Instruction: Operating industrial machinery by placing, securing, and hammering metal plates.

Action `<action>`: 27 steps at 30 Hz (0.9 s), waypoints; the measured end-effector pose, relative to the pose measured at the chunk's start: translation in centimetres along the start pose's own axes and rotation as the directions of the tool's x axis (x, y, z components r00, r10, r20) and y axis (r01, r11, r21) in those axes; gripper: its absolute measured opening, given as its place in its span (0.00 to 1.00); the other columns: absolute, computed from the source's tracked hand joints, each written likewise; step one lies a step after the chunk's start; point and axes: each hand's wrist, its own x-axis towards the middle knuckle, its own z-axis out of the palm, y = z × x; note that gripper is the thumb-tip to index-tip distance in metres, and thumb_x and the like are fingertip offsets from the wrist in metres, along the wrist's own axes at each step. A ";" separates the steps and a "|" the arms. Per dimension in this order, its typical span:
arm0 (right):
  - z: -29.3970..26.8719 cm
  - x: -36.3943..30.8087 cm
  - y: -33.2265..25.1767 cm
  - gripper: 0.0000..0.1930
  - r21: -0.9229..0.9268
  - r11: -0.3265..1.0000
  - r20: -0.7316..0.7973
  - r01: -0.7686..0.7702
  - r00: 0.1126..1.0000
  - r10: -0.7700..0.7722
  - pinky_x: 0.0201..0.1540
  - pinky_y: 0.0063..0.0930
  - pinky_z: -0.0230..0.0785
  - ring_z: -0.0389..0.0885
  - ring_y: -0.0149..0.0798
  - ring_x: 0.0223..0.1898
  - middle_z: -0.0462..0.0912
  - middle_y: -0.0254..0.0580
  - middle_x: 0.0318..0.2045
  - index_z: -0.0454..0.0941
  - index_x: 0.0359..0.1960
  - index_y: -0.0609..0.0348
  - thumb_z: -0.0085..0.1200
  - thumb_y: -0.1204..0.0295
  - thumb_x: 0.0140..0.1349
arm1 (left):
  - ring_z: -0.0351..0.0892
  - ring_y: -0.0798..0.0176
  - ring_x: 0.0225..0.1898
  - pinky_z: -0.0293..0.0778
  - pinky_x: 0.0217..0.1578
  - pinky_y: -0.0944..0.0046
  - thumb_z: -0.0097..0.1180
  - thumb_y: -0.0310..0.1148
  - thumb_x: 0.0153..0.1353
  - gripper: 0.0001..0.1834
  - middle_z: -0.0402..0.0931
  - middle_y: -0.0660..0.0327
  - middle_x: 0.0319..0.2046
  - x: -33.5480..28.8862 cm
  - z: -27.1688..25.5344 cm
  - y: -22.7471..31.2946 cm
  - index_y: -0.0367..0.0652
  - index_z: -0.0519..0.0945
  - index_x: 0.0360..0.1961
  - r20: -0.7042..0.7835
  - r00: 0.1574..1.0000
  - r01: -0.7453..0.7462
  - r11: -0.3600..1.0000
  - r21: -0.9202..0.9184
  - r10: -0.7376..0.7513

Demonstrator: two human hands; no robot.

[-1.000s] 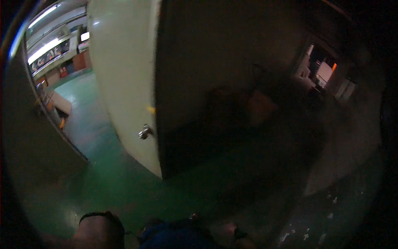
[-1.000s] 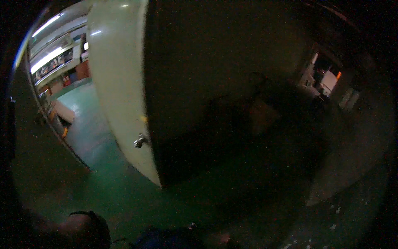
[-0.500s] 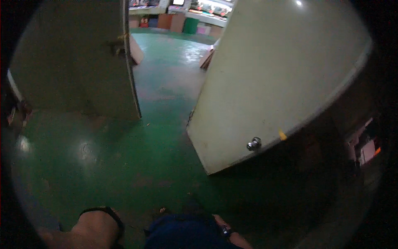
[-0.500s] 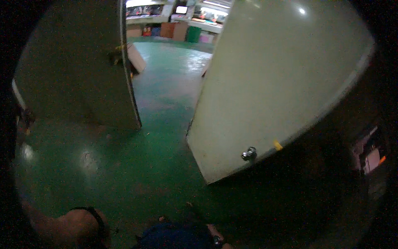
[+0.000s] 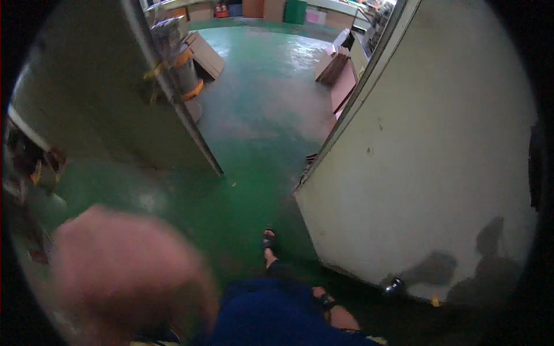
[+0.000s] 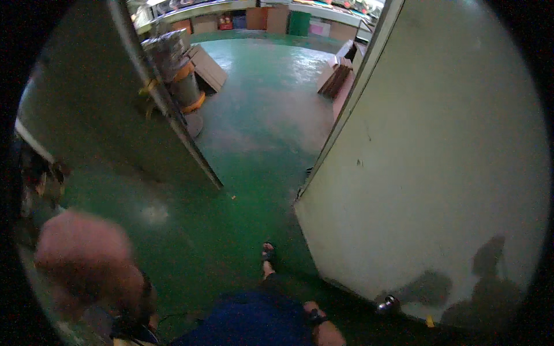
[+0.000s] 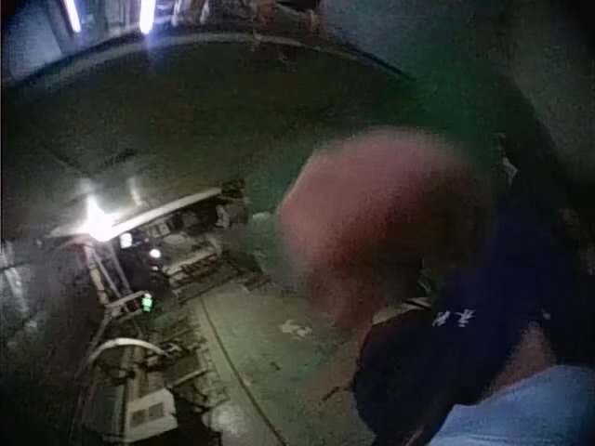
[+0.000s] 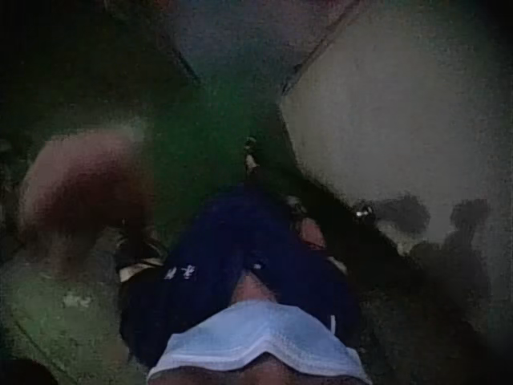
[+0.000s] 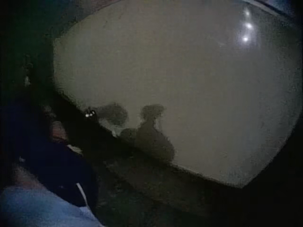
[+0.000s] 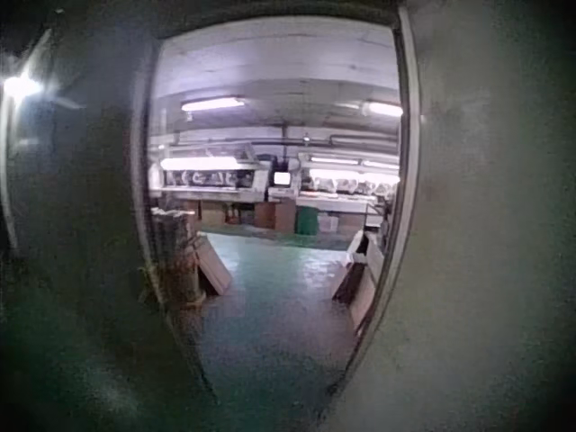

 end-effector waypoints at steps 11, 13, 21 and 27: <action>-36.7 13.0 -21.4 0.21 0.391 0.908 -0.029 -0.147 0.985 0.172 0.29 0.37 0.70 0.79 0.35 0.24 0.83 0.41 0.22 0.84 0.33 0.59 0.55 0.51 0.64 | 0.77 0.60 0.27 0.73 0.31 0.56 0.62 0.48 0.59 0.21 0.79 0.52 0.23 -7.9 -33.6 -30.3 0.36 0.82 0.28 -0.500 0.134 0.639 -0.312 0.704 -0.856; -36.1 17.0 -21.3 0.19 0.699 0.687 -0.007 -0.198 0.959 0.283 0.32 0.36 0.71 0.80 0.41 0.26 0.83 0.41 0.22 0.84 0.26 0.56 0.57 0.52 0.61 | 0.78 0.59 0.29 0.74 0.34 0.56 0.63 0.51 0.58 0.23 0.81 0.54 0.26 -11.1 -39.1 -32.9 0.37 0.83 0.32 -0.483 -0.035 0.656 -0.385 0.649 -0.875; -27.8 25.3 -15.8 0.14 0.411 0.839 0.030 -0.356 0.925 0.378 0.28 0.39 0.69 0.80 0.42 0.27 0.81 0.37 0.24 0.80 0.24 0.52 0.53 0.59 0.62 | 0.83 0.50 0.39 0.77 0.43 0.55 0.61 0.51 0.58 0.23 0.83 0.48 0.36 -0.5 -55.3 -50.1 0.39 0.84 0.40 -0.375 -0.143 0.541 -0.390 0.745 -0.916; -40.4 36.4 -24.4 0.12 0.496 0.823 -0.072 -0.277 0.931 0.357 0.28 0.40 0.70 0.80 0.45 0.27 0.81 0.41 0.24 0.81 0.26 0.53 0.56 0.60 0.59 | 0.82 0.50 0.34 0.76 0.37 0.53 0.59 0.49 0.60 0.22 0.82 0.48 0.30 12.6 -67.8 -64.3 0.37 0.83 0.37 -0.074 0.054 0.193 -0.063 0.979 -0.996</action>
